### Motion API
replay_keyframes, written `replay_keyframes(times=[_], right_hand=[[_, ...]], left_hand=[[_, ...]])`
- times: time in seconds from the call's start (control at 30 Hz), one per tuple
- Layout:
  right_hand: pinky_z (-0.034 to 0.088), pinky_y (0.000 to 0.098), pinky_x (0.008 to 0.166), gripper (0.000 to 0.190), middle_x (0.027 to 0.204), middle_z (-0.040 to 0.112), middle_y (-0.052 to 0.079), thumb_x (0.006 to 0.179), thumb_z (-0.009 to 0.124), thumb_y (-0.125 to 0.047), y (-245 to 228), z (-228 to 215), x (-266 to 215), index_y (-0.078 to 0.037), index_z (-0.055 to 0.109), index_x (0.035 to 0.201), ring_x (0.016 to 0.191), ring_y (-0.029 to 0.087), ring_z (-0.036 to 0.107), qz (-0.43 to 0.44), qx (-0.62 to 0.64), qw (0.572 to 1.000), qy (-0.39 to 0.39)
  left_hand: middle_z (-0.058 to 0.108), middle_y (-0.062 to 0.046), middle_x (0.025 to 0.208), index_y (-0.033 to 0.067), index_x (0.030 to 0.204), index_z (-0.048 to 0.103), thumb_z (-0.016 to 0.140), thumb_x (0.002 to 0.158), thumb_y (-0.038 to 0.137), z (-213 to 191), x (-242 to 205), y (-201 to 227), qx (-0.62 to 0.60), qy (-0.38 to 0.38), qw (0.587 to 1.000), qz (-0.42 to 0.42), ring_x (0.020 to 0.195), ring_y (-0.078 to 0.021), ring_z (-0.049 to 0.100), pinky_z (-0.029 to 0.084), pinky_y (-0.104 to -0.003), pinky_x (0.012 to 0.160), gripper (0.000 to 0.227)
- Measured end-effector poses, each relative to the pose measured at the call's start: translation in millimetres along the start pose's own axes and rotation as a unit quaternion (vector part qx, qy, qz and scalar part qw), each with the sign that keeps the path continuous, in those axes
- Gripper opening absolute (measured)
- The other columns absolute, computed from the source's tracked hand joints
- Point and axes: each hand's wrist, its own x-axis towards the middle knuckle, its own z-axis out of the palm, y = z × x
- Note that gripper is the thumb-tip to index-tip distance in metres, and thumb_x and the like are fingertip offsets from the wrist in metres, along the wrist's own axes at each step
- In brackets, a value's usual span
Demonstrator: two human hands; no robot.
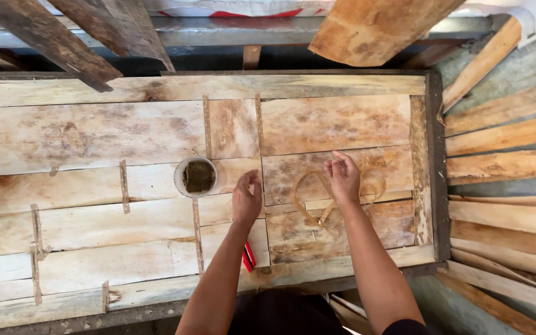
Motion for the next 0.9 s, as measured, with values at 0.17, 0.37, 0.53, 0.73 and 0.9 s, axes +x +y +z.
replay_keyframes(times=[0.17, 0.37, 0.53, 0.73, 0.9], right_hand=[[0.055, 0.0253, 0.075, 0.015, 0.096, 0.070, 0.006, 0.107, 0.051, -0.005, 31.8, -36.6, -48.5, -0.004, 0.059, 0.120, 0.083, 0.010, 0.066, -0.018, -0.062, 0.998, 0.007], [0.055, 0.0268, 0.068, 0.019, 0.097, 0.070, 0.008, 0.104, 0.045, -0.001, 56.2, -74.2, -76.5, -0.005, 0.057, 0.118, 0.079, 0.012, 0.067, 0.039, -0.044, 0.998, 0.037], [0.052, 0.0269, 0.065, 0.017, 0.103, 0.070, 0.009, 0.107, 0.046, -0.007, 63.5, -108.6, -77.4, -0.005, 0.056, 0.121, 0.078, 0.014, 0.069, 0.036, -0.036, 0.997, 0.061], [0.055, 0.0296, 0.070, 0.032, 0.127, 0.063, 0.009, 0.108, 0.042, -0.017, 51.5, -112.2, -74.8, -0.011, 0.045, 0.139, 0.086, 0.017, 0.070, 0.098, 0.022, 0.994, -0.030], [0.051, 0.0358, 0.104, 0.045, 0.137, 0.062, 0.018, 0.107, 0.043, -0.018, 59.4, -131.7, -60.9, -0.006, 0.040, 0.151, 0.125, 0.028, 0.063, 0.020, -0.104, 0.994, -0.013]], left_hand=[[0.072, -0.013, 0.097, 0.0036, 0.117, 0.066, 0.071, 0.089, 0.023, 26.2, -35.2, 40.8, 0.032, -0.098, 0.986, -0.132, 0.086, -0.0285, 0.072, 0.057, -0.039, 0.078, 0.034], [0.073, -0.011, 0.094, 0.0083, 0.103, 0.066, 0.077, 0.086, 0.036, 71.2, -57.4, 42.1, 0.146, -0.142, 0.965, -0.165, 0.090, -0.0320, 0.070, 0.054, -0.046, 0.077, 0.034], [0.073, -0.008, 0.095, 0.0127, 0.099, 0.069, 0.072, 0.091, 0.033, 86.4, -59.9, 40.9, 0.171, -0.112, 0.960, -0.190, 0.090, -0.0310, 0.071, 0.054, -0.047, 0.076, 0.022], [0.070, -0.008, 0.100, 0.0134, 0.098, 0.069, 0.071, 0.089, 0.031, 92.7, -66.2, 56.0, 0.195, -0.099, 0.957, -0.192, 0.088, -0.0313, 0.070, 0.054, -0.046, 0.076, 0.019], [0.073, -0.009, 0.091, 0.0135, 0.098, 0.066, 0.063, 0.092, 0.026, 100.6, -69.5, 54.9, 0.190, -0.056, 0.955, -0.221, 0.088, -0.0325, 0.071, 0.053, -0.049, 0.075, 0.015]])
